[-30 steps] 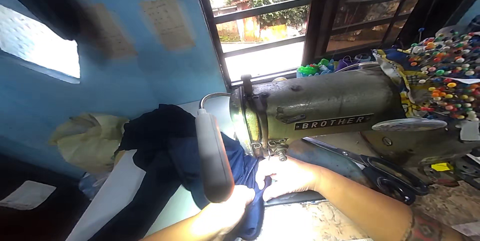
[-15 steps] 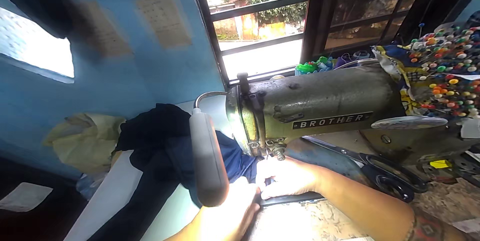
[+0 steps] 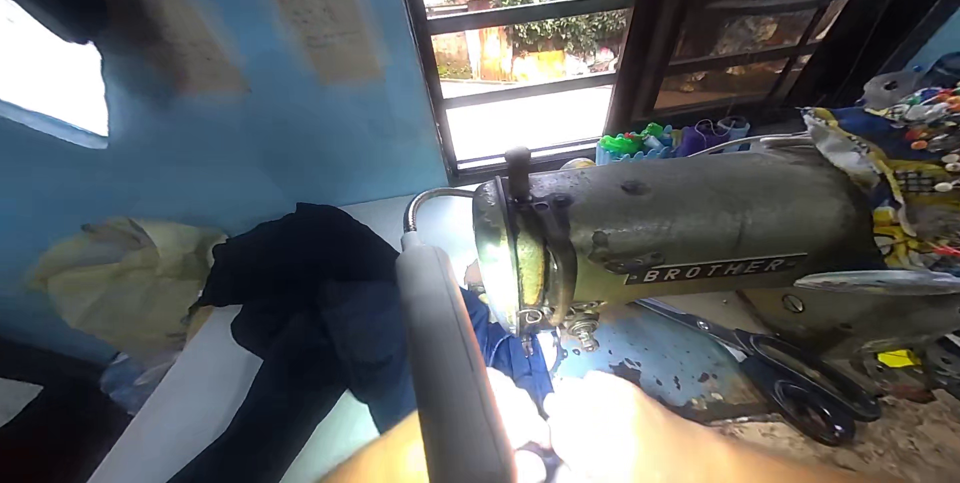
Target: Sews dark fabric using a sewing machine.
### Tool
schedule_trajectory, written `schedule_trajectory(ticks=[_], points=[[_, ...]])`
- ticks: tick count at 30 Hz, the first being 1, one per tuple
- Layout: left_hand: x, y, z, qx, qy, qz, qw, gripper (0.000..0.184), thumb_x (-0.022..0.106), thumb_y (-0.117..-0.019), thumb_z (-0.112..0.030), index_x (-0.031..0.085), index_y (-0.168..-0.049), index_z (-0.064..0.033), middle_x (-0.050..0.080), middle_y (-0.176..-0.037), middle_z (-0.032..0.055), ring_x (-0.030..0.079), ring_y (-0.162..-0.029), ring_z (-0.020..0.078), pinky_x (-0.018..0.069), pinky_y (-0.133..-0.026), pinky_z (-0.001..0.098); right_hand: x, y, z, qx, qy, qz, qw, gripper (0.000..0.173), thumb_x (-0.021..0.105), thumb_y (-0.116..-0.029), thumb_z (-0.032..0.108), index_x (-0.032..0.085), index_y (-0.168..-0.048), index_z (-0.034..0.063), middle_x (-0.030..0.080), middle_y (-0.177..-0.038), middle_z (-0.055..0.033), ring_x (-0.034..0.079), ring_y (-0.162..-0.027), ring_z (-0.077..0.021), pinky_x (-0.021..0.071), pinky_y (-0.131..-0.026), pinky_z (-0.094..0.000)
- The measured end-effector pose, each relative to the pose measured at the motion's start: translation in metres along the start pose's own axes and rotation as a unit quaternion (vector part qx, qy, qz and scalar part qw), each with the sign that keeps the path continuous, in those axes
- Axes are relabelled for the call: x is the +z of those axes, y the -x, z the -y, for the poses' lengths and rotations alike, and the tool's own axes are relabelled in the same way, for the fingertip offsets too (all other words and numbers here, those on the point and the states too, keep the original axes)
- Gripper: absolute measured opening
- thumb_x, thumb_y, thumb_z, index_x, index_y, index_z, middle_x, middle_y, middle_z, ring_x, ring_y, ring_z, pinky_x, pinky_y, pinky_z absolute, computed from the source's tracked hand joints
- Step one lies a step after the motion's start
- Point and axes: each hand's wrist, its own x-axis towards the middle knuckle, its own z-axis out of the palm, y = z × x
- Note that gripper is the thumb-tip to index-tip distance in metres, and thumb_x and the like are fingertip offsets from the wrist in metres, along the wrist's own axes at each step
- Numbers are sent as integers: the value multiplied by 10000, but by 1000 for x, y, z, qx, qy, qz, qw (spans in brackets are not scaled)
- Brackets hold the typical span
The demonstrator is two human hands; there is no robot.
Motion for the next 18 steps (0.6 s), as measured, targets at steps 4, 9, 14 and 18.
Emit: schedule_trajectory(ticks=[4, 9, 14, 18], points=[[-23, -13, 11, -23, -125, 161, 979, 273, 489, -949, -191, 641, -765, -60, 677, -878, 137, 656, -943, 312, 468, -812, 469, -11, -1, 21, 70, 30, 83, 994, 211, 532, -931, 79, 643, -752, 73, 645, -739, -81, 654, -704, -236, 473, -551, -358], [-13, -14, 2, -110, -142, 135, 975, 378, 467, -953, -261, 707, -1133, -30, 702, -1104, 200, 689, -972, 392, 525, -730, 541, -23, -5, 29, 144, -23, 138, 980, 190, 540, -960, 78, 677, -838, 28, 691, -828, -146, 698, -763, -302, 537, -606, -413], [-6, -8, 5, -28, -222, 77, 971, 420, 426, -966, -263, 719, -1117, -3, 714, -1213, 163, 697, -1004, 342, 517, -724, 475, -23, -4, 28, 146, -5, 104, 984, 198, 524, -945, 56, 686, -830, 47, 702, -840, -128, 691, -741, -279, 517, -582, -388], [-2, -6, 1, -52, -217, 46, 974, 440, 435, -1010, -299, 715, -1202, -20, 724, -1088, 183, 698, -910, 358, 527, -699, 471, -25, -4, 28, 167, -23, -4, 986, 241, 483, -975, 84, 710, -900, 57, 741, -878, -131, 702, -778, -268, 517, -652, -367]])
